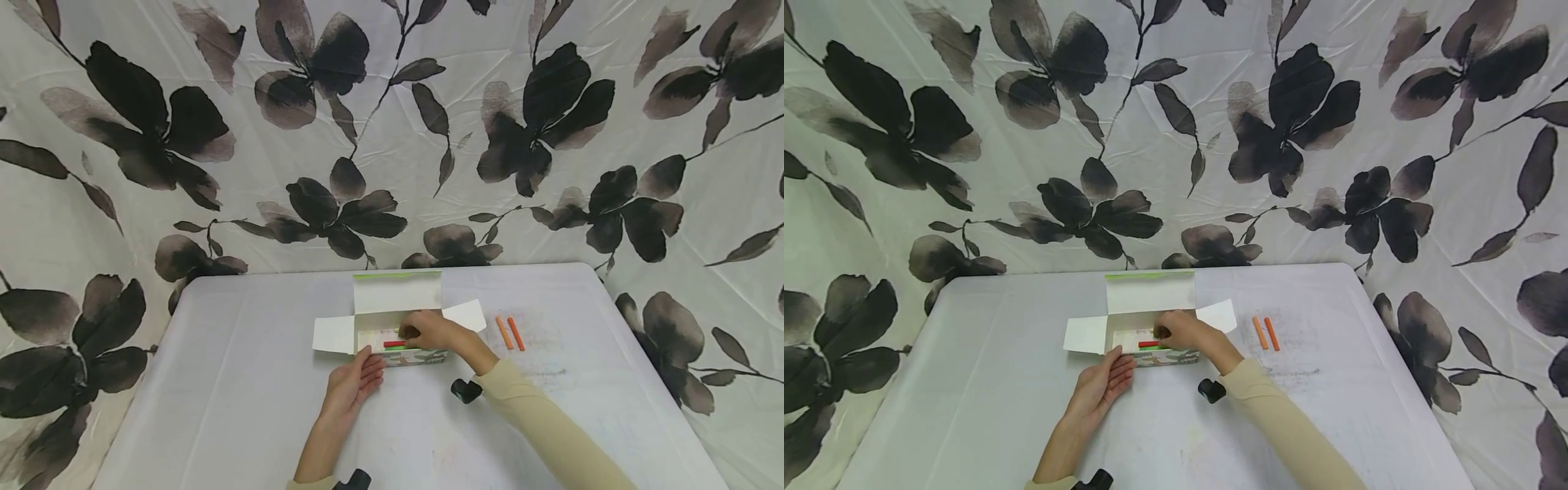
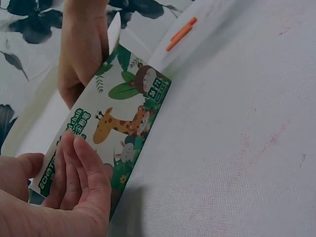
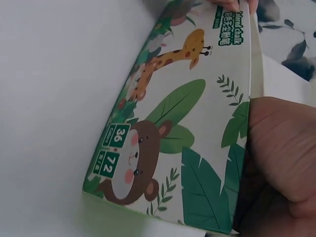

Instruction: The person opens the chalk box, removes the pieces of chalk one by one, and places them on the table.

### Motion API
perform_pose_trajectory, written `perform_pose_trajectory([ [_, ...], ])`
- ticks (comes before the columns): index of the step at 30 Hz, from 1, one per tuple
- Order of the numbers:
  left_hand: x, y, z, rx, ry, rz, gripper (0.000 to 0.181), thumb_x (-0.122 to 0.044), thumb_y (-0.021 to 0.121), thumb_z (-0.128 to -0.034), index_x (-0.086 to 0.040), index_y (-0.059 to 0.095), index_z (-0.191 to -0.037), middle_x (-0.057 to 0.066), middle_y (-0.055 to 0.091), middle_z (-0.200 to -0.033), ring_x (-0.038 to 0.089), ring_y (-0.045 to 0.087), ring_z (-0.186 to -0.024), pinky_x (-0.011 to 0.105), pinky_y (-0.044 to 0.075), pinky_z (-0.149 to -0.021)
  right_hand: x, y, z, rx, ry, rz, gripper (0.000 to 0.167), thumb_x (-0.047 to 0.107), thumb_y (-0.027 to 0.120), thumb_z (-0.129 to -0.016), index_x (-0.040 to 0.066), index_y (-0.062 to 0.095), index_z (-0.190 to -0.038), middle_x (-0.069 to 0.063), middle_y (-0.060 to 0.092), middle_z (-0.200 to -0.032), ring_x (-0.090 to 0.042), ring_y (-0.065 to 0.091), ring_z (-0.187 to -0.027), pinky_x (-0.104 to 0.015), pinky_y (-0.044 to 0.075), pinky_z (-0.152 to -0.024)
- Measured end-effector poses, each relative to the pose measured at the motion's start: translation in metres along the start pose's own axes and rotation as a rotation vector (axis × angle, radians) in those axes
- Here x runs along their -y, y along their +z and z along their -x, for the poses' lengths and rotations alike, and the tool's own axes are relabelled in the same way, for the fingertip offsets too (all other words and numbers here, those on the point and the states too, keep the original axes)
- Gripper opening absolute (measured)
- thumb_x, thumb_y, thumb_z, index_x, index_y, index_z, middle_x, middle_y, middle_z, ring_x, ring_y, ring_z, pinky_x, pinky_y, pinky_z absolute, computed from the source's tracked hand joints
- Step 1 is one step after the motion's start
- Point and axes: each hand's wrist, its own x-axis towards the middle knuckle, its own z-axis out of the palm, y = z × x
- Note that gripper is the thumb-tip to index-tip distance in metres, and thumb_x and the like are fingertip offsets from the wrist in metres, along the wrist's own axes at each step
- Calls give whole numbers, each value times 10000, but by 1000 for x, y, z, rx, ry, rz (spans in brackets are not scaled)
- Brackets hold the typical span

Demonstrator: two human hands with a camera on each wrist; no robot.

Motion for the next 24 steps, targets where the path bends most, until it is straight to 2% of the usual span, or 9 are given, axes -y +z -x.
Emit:
perform_pose_trajectory([
  [7,1,0,-1,-4,-11,-5,482,-353,647,-1030,97,616,-1200,78,745,-989,147,710,-911,228,606,-813,6,2,-6,37,72,-4,137,-21,772,-896,-38,729,-1025,-119,724,-980,-216,688,-891,-260,579,-798],
  [13,-2,1,1,12,6,9,466,-317,624,-1047,118,599,-1214,68,743,-964,134,718,-892,221,604,-806,11,1,-9,53,112,34,97,-28,789,-877,-17,759,-968,-97,738,-914,-158,658,-805,-257,569,-747],
  [19,-1,2,1,11,15,2,473,-329,636,-1040,114,605,-1202,77,743,-977,142,721,-905,221,604,-811,11,0,-10,52,116,12,117,-55,790,-865,-10,750,-966,-93,735,-915,-170,665,-817,-284,584,-767],
  [24,0,0,-1,4,15,0,492,-352,651,-1028,112,617,-1188,82,746,-974,147,720,-904,219,604,-804,9,1,-10,51,76,7,123,-74,789,-854,-16,765,-960,-94,751,-914,-170,690,-825,-260,586,-766],
])
